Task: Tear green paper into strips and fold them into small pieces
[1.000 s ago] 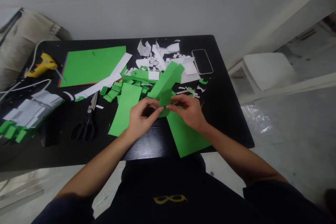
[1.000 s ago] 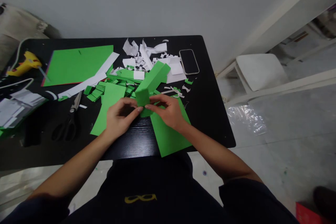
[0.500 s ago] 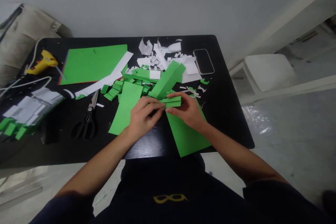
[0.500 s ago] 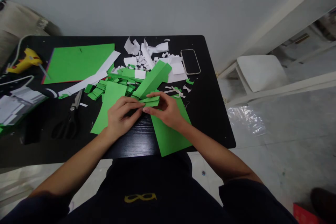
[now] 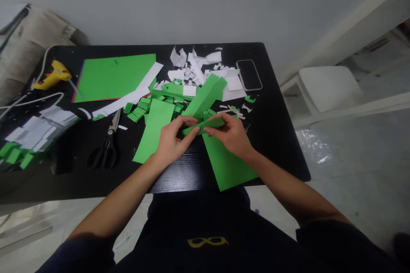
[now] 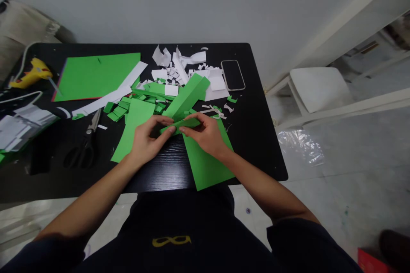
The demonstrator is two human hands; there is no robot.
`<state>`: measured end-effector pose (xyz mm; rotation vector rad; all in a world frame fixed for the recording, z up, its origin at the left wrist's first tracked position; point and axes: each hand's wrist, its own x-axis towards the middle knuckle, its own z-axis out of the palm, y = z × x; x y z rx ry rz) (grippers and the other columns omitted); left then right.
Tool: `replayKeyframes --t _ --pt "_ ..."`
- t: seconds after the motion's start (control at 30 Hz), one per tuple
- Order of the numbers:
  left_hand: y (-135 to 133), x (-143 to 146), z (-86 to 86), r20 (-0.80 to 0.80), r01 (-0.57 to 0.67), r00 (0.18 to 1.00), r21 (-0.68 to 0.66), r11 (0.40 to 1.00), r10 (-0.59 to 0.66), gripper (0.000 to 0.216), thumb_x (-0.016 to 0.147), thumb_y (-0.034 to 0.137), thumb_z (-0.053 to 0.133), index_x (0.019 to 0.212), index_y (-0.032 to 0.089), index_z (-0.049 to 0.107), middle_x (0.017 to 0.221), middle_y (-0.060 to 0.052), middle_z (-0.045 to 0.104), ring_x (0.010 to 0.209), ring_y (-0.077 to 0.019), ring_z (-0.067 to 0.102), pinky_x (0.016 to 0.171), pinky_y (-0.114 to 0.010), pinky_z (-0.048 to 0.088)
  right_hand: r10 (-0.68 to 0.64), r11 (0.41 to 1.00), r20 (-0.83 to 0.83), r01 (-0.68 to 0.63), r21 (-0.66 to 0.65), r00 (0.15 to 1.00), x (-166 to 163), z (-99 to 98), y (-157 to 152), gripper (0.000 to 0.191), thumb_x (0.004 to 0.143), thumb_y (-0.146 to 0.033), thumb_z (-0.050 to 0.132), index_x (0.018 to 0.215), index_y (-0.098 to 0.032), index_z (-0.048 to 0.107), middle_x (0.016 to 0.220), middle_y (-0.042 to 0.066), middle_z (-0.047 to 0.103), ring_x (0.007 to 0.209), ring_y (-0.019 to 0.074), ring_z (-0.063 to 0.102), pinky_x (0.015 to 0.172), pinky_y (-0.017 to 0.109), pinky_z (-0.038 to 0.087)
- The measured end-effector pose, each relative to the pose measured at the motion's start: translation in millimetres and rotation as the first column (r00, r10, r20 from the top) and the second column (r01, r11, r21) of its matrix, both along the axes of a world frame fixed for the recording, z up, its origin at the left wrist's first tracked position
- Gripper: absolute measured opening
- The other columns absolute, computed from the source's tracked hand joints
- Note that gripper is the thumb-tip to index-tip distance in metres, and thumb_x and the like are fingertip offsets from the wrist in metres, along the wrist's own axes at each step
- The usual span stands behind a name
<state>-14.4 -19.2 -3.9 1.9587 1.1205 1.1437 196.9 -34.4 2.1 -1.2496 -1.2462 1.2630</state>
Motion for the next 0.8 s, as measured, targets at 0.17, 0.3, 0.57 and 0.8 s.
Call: replayKeyframes --t 0.17,0.3,0.57,0.8 --pt "-0.4 0.0 0.1 -0.020 0.027 0.999 0.027 0.999 -0.026 0.009 0.099 0.028 0.074 0.100 0.020 0.077 0.091 -0.003 0.082 0.081 -0.0162 0.076 0.076 -0.028 0.060 0.007 0.999 -0.059 -0.004 0.048 0.998 -2.3 3.5 -2.0 0.032 0.081 -0.047 0.092 0.100 -0.025 0.080 0.096 0.003 0.079 0.076 0.0187 0.076 0.071 0.035 0.069" --pt "-0.5 0.3 0.7 -0.004 0.042 0.999 0.009 0.999 -0.042 0.009 0.099 0.027 0.074 0.100 0.020 0.078 0.092 -0.003 0.083 0.081 -0.0166 0.077 0.077 -0.029 0.061 -0.004 0.998 -0.051 0.008 0.064 0.999 -3.3 5.0 -3.3 0.030 0.083 -0.050 0.090 0.098 -0.026 0.082 0.097 0.003 0.081 0.080 0.0198 0.077 0.071 0.035 0.070" --pt "0.0 2.2 0.8 0.041 0.061 0.997 -0.068 0.996 -0.058 0.010 0.098 0.030 0.074 0.097 0.020 0.078 0.089 -0.004 0.082 0.079 -0.0168 0.075 0.072 -0.029 0.060 -0.011 0.998 0.018 0.010 0.068 1.000 -1.0 4.0 -1.3 0.028 0.085 -0.051 0.089 0.091 -0.024 0.083 0.087 0.003 0.081 0.074 0.0188 0.076 0.068 0.033 0.065" --pt "-0.1 3.0 2.1 0.082 0.081 0.994 -0.117 0.990 -0.072 0.010 0.097 0.028 0.073 0.093 0.019 0.075 0.082 -0.002 0.077 0.073 -0.0155 0.070 0.069 -0.029 0.058 0.001 1.000 -0.005 -0.001 0.030 1.000 -2.6 6.7 -1.4 0.031 0.082 -0.052 0.090 0.090 -0.023 0.081 0.085 0.002 0.080 0.072 0.0188 0.077 0.067 0.033 0.066"
